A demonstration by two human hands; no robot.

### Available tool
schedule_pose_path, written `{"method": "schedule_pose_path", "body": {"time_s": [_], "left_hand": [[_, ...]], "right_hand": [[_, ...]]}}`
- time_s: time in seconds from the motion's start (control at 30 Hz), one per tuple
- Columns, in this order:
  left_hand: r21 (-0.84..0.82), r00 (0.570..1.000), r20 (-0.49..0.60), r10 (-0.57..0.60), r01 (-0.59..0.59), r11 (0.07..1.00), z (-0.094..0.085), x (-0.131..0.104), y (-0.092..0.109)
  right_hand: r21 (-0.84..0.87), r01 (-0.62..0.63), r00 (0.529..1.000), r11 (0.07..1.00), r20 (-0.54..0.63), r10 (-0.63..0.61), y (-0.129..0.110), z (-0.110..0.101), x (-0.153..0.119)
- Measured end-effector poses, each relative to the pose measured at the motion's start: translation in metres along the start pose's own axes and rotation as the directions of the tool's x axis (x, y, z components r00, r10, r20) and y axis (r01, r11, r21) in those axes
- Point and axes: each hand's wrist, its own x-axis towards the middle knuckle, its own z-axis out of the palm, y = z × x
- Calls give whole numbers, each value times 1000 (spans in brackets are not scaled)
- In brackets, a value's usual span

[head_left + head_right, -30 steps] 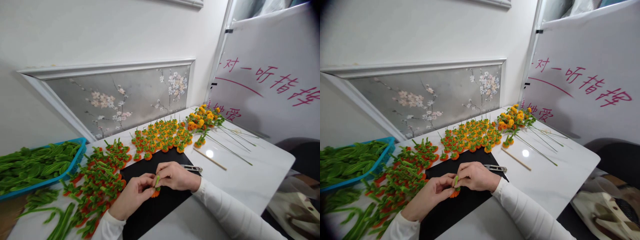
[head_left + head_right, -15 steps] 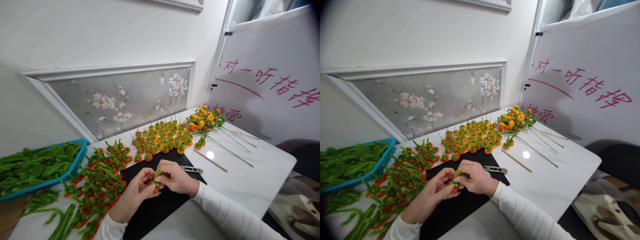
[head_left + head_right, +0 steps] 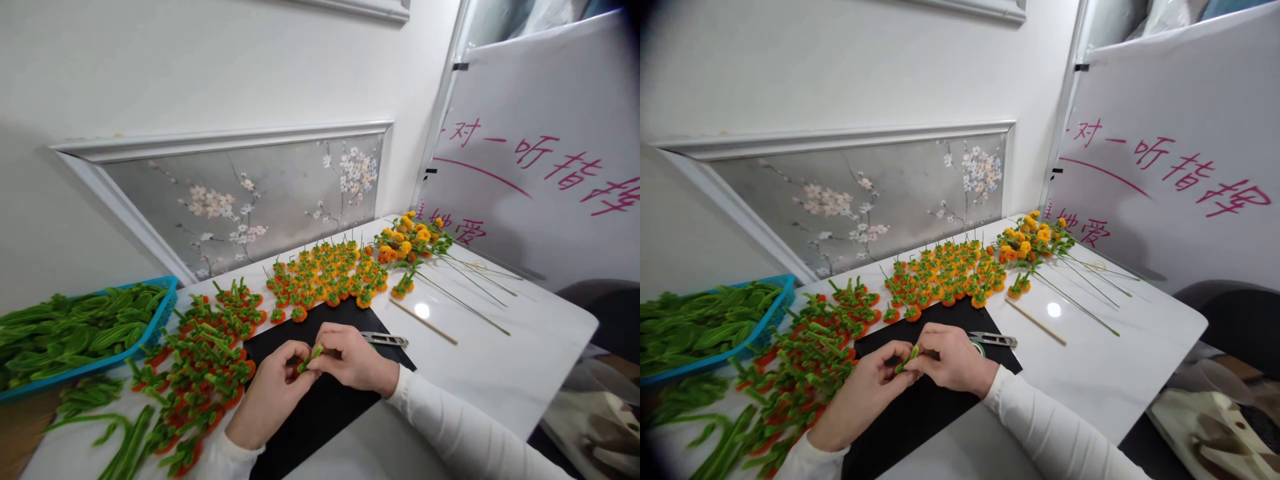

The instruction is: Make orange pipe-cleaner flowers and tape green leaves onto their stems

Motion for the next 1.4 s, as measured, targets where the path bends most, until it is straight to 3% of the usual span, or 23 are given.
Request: {"method": "schedule_pose_path", "body": {"time_s": [0.2,0.27,0.37,0.53,1.03,1.23,1.33,1.4], "left_hand": [[-245,965,149,-216,247,937,-4,-4,11],[-272,956,160,-244,280,921,-6,-5,12],[-277,972,148,-182,217,936,-6,-5,9],[-126,994,86,-73,83,988,-3,-5,7],[-223,966,182,-184,223,949,-9,-4,9],[-129,995,85,-47,58,990,-3,-6,8],[-138,998,43,-54,59,989,-2,-5,8],[-184,994,71,-88,99,978,-4,-4,9]], "right_hand": [[-102,89,992,991,101,-79,-2,-11,1],[-110,103,990,988,104,-92,-3,-12,1],[-118,101,991,988,96,-90,-3,-12,1],[-141,45,998,989,48,-38,-2,-10,-1],[8,117,993,993,27,-118,1,-11,0],[38,86,995,996,-49,-84,-1,-8,-1],[70,73,994,995,-81,-67,-3,-9,0],[83,80,994,993,-79,-73,-3,-10,1]]}}
